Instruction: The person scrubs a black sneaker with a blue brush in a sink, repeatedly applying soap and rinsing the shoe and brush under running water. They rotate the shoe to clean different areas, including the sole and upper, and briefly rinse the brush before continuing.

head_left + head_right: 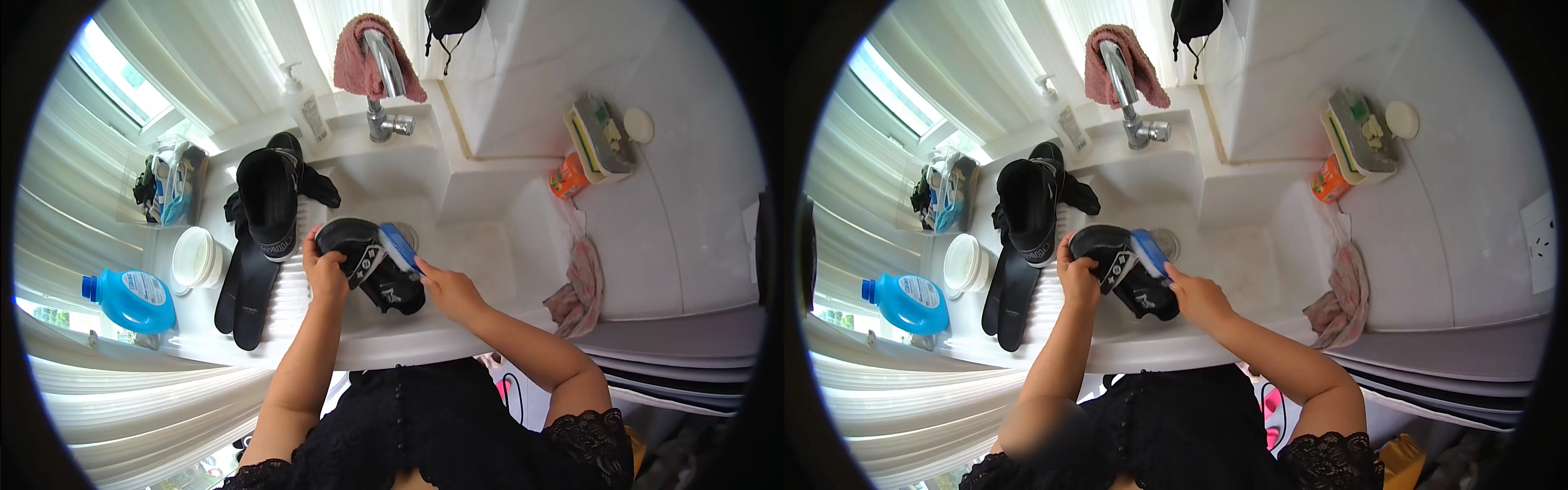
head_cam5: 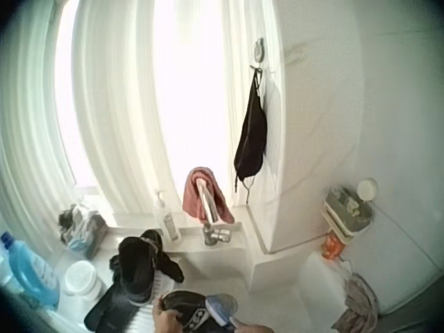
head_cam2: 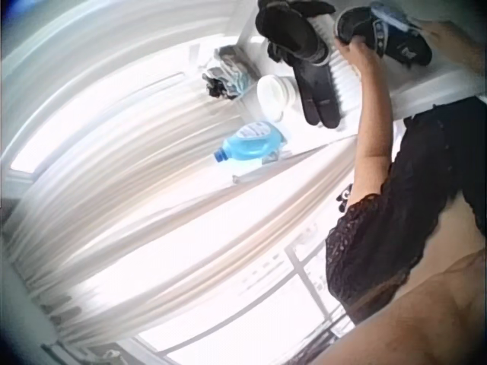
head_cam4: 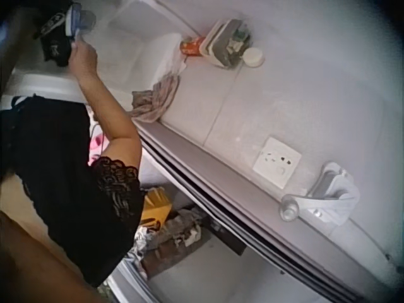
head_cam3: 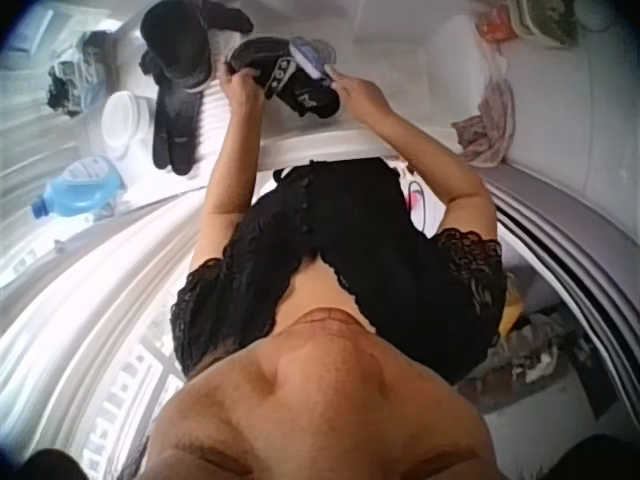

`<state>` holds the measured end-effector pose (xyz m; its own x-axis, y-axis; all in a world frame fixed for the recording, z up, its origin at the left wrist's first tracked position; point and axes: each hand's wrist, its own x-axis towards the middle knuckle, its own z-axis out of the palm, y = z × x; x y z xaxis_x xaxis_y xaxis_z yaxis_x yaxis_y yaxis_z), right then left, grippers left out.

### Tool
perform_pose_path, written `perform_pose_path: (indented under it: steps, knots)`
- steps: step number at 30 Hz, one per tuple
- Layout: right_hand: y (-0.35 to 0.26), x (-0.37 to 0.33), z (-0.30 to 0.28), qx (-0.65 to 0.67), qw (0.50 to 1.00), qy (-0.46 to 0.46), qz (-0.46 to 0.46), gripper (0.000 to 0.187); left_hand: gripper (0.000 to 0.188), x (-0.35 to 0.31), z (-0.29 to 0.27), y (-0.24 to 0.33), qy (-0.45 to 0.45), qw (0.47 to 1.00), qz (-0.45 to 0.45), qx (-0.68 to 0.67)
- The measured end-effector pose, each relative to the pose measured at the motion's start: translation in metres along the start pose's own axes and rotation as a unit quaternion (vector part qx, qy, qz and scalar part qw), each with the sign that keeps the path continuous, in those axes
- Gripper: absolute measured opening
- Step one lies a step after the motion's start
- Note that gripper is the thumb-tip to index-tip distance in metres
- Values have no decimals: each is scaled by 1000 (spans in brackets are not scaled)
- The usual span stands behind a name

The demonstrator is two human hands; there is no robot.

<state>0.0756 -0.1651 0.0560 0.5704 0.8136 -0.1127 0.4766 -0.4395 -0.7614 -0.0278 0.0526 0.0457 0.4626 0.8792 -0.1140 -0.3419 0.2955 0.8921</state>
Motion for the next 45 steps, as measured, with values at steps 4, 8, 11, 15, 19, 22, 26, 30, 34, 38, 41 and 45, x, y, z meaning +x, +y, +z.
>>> perform_pose_path:
  steps: [4, 8, 11, 15, 19, 22, 26, 30, 34, 38, 41, 45]
  knots:
    - [9, 2, 7, 13, 1000, 27, 5, 40, 67, 2, 14, -9, 47, 998, 19, 28]
    - [-11, 13, -19, -9, 999, -12, 30, 40, 67, 4, 36, -7, 4, 998, 6, 66]
    - [6, 12, -14, -22, 999, 24, 37, 39, 66, 6, 47, -6, 0, 998, -7, 66]
    - [2, 17, -19, 8, 1000, 28, 9, 39, 64, 17, 41, -13, -17, 995, 7, 95]
    - [35, 26, 6, 28, 997, 66, 9, 39, 63, 25, 44, -11, -58, 994, -30, 83]
    - [30, 29, 2, 31, 998, 57, -2, 40, 62, 29, 40, -5, -61, 994, -42, 77]
    - [-40, 25, -15, -44, 993, 78, -76, 43, 62, 25, 39, -9, -77, 991, -30, 105]
    - [18, 26, -7, -87, 994, 61, -2, 43, 61, 20, 47, -9, -72, 992, -22, 103]
    - [-45, 17, -25, -140, 982, 87, -93, 42, 61, 13, 54, -8, -82, 985, -29, 151]
    - [-17, 28, -30, -154, 980, 112, -64, 42, 62, 16, 54, -13, -110, 980, -23, 162]
    - [-22, 9, -29, -182, 974, 107, -77, 46, 62, 16, 52, -14, -124, 976, -7, 179]
    - [-32, 34, -37, -226, 957, 161, -86, 47, 62, 11, 56, -25, -150, 956, 27, 252]
